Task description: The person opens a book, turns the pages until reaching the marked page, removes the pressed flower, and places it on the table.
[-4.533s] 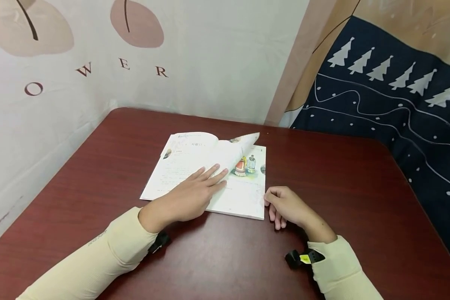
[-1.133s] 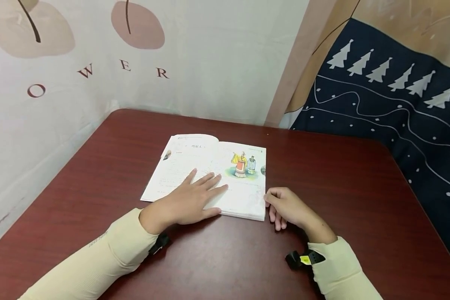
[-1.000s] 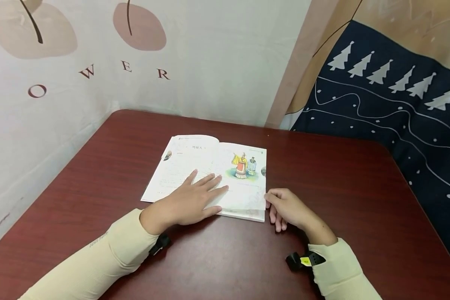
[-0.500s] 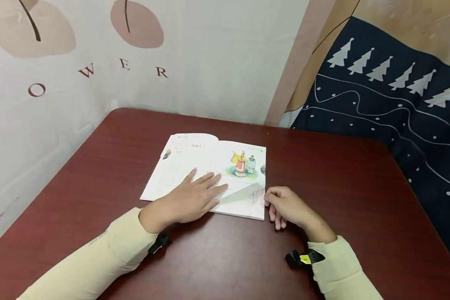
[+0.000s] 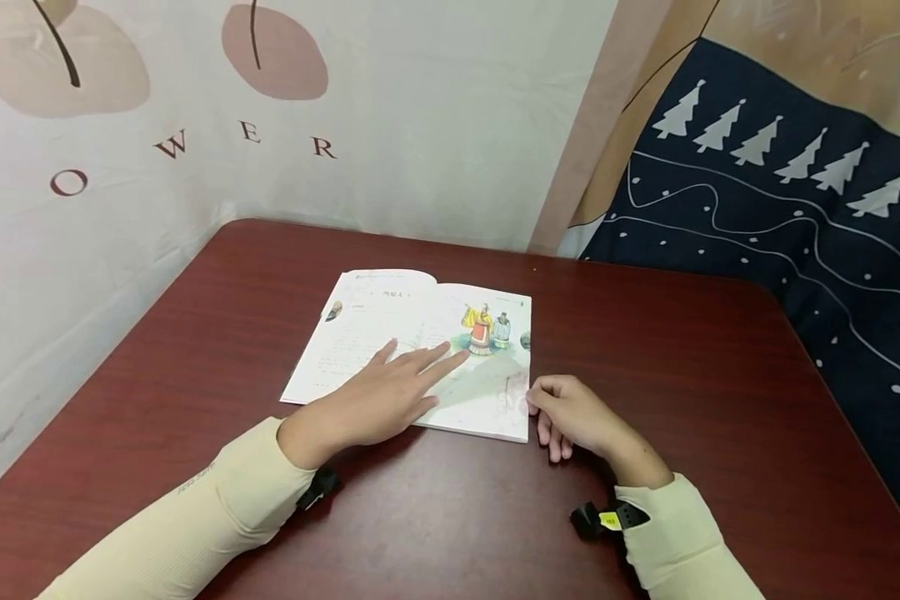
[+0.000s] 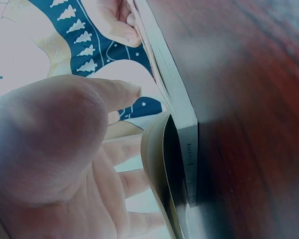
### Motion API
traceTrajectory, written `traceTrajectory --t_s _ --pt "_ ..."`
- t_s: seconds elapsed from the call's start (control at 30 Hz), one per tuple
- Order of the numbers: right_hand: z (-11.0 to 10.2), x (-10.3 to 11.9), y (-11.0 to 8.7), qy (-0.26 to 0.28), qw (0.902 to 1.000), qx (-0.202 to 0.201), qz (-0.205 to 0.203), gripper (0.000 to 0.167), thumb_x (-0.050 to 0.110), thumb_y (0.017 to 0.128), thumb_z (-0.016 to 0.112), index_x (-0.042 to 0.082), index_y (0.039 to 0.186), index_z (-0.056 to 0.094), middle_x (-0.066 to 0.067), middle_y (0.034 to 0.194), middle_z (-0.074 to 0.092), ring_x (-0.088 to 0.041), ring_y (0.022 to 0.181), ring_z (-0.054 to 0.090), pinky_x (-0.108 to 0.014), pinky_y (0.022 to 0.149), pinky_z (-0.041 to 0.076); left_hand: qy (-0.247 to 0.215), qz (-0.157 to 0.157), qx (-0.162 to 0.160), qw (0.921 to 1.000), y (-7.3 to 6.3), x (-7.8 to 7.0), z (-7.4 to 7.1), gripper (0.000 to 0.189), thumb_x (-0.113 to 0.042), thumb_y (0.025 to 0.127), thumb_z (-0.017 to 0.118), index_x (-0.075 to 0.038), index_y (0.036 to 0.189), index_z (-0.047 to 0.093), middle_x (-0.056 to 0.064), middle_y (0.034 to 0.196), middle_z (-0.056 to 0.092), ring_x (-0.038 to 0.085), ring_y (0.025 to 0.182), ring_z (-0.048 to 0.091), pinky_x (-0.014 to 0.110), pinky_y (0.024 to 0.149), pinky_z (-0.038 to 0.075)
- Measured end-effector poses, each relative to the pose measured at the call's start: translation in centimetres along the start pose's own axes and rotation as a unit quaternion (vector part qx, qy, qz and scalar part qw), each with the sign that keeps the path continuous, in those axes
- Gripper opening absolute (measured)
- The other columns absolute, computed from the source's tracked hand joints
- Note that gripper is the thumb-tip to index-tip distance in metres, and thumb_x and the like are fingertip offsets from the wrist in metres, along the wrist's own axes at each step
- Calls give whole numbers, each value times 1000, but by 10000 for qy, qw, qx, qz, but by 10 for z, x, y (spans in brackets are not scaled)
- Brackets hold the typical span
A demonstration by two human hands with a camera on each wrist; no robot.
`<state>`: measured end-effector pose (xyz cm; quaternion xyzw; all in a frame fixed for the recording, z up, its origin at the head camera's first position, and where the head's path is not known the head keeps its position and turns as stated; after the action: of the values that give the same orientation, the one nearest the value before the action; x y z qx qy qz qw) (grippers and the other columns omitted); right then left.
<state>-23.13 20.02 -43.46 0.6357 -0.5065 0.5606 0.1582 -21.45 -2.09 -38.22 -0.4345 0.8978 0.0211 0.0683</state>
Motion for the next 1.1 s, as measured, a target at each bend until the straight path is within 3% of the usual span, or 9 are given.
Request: traceTrajectory --t_s 0.3,0.57,0.7,0.87,1.1 --pt "0 -2 1 -1 10000 -34 -33 25 13 103 42 -6 91 52 -7 57 57 -15 36 56 -29 34 45 0 78 -172 9998 0 0 -1 70 -30 102 56 -31 161 19 2 163 34 23 140 49 63 115 31" --pt "1 -2 2 11 10000 -16 -58 24 13 103 42 -6 91 52 -7 57 57 -15 37 56 -29 34 45 -241 -35 -95 9997 -1 2 0 73 -24 102 56 -34 161 16 0 165 30 22 144 44 67 114 30" --pt "1 -1 2 12 10000 -22 -52 25 13 103 42 -6 91 52 -7 57 57 -15 36 56 -29 34 45 -364 -9 -46 9993 -2 1 -1 72 -23 99 61 -33 159 24 1 164 31 22 144 43 69 114 28" --pt "0 -2 1 -18 10000 -10 17 27 15 105 41 -6 90 52 -7 57 57 -15 37 57 -30 34 46 -275 117 132 9995 -3 0 2 57 -28 97 64 -29 151 44 3 160 40 27 144 42 71 114 25" --pt "0 0 1 35 10000 -4 -55 26 14 103 43 -7 90 52 -8 57 57 -16 36 56 -29 34 45 59 66 273 9996 0 0 3 42 -28 105 50 -27 146 52 1 157 44 27 146 40 70 115 23"
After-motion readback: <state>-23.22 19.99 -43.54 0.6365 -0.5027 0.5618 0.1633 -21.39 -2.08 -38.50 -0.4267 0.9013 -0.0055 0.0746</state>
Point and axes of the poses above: each hand's wrist, its own y-axis towards the middle knuckle, its own z-axis out of the palm, x = y × z, the point moved 7 cm from there along y, towards the middle knuckle
